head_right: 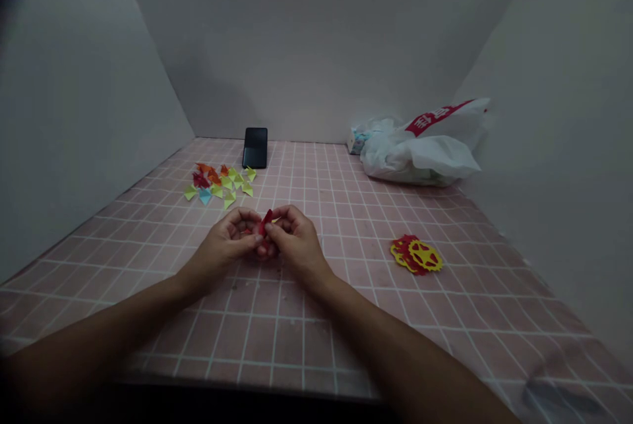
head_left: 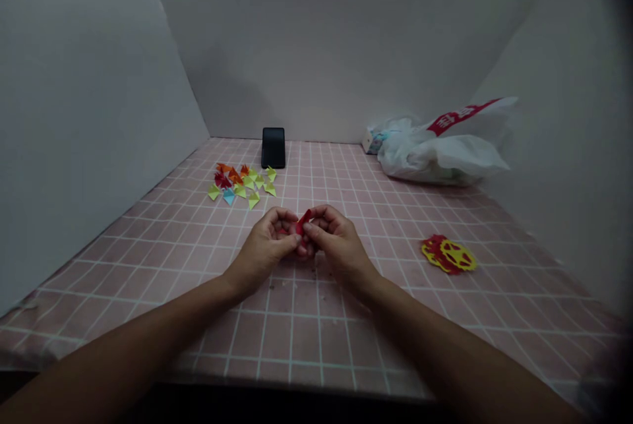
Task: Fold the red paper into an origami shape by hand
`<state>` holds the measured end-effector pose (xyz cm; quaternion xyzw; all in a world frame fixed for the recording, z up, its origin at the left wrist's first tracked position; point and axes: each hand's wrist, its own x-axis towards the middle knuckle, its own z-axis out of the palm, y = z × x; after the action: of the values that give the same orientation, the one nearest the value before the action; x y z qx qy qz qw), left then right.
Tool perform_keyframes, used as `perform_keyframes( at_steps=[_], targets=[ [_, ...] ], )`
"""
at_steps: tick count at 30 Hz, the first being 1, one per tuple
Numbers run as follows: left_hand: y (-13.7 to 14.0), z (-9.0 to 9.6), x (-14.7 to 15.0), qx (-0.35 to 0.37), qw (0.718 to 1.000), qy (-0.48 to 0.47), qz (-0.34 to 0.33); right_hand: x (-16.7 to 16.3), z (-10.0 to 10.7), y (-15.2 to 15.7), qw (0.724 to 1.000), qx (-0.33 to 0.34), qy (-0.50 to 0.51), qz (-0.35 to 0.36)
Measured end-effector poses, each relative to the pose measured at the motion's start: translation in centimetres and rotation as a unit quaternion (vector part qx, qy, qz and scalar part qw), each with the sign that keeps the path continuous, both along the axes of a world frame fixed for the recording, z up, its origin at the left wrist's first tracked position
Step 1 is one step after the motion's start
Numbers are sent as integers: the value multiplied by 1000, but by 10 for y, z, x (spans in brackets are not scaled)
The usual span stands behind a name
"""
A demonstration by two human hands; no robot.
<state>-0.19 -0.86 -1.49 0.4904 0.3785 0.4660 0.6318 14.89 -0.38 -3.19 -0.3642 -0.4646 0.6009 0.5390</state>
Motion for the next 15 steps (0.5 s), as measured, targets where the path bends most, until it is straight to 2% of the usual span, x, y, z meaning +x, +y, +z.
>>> perform_keyframes(
  at_steps=[8,15],
  targets=[
    [-1,-2,1,-18,1000,9,-18,1,-2,2,1000,9,-21,11],
    [4,-11,-1,-27,999,19,-12,1,-2,2,998,18,-38,40]
  ],
)
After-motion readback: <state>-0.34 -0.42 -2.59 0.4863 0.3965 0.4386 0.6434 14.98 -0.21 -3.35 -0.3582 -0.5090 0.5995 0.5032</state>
